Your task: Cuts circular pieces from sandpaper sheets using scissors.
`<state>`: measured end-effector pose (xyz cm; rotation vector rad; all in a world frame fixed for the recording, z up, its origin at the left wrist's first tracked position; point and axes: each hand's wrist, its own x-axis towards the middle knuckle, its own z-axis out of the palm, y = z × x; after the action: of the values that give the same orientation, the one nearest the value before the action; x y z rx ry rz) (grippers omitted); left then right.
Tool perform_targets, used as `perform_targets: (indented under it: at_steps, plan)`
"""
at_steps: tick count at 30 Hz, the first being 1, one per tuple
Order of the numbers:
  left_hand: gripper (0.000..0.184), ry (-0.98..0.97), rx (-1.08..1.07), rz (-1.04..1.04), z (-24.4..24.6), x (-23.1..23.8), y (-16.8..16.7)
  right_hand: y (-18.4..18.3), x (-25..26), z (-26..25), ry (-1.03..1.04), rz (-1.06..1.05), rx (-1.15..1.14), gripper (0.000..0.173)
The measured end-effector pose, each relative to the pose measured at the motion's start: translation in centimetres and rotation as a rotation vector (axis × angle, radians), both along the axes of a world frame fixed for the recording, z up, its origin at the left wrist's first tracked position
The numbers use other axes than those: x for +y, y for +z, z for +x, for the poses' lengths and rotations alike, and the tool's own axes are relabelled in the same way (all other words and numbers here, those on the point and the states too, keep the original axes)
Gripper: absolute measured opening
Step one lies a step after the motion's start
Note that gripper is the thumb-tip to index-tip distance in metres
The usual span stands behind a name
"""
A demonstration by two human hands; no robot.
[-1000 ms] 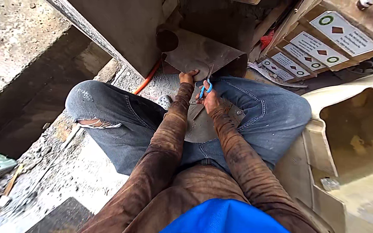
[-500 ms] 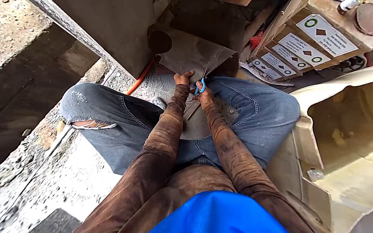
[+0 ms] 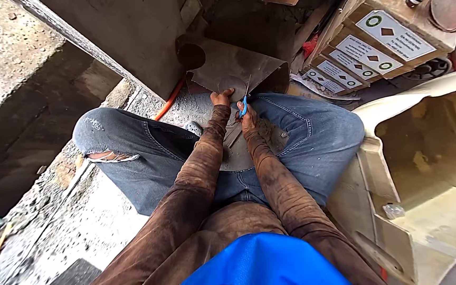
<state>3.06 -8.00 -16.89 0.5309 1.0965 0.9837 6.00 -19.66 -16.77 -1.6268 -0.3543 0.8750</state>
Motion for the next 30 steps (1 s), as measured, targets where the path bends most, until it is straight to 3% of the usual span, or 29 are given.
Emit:
perform_targets:
  at_steps: [6,14,20,24,30]
  plan:
    - [0.034,0.017,-0.013,0.0,0.2,-0.1,0.0,0.0,0.0,-0.1,-0.015,0.04,0.028,0.039]
    - [0.037,-0.034,0.055,0.008,-0.3,0.4,-0.2,-0.1,-0.1,-0.3,-0.042,0.081,0.05,0.021]
    - [0.039,-0.08,0.037,-0.028,-0.9,0.8,-0.1,-0.4,-0.3,1.1,0.036,0.037,-0.03,0.037]
    - [0.04,-0.091,0.023,-0.042,-1.1,0.6,-0.2,-0.1,0.0,1.3,0.075,0.021,0.1,0.047]
    - [0.04,-0.077,0.012,-0.051,-1.2,0.5,-0.2,-0.4,-0.2,1.1,0.055,0.018,0.027,0.04]
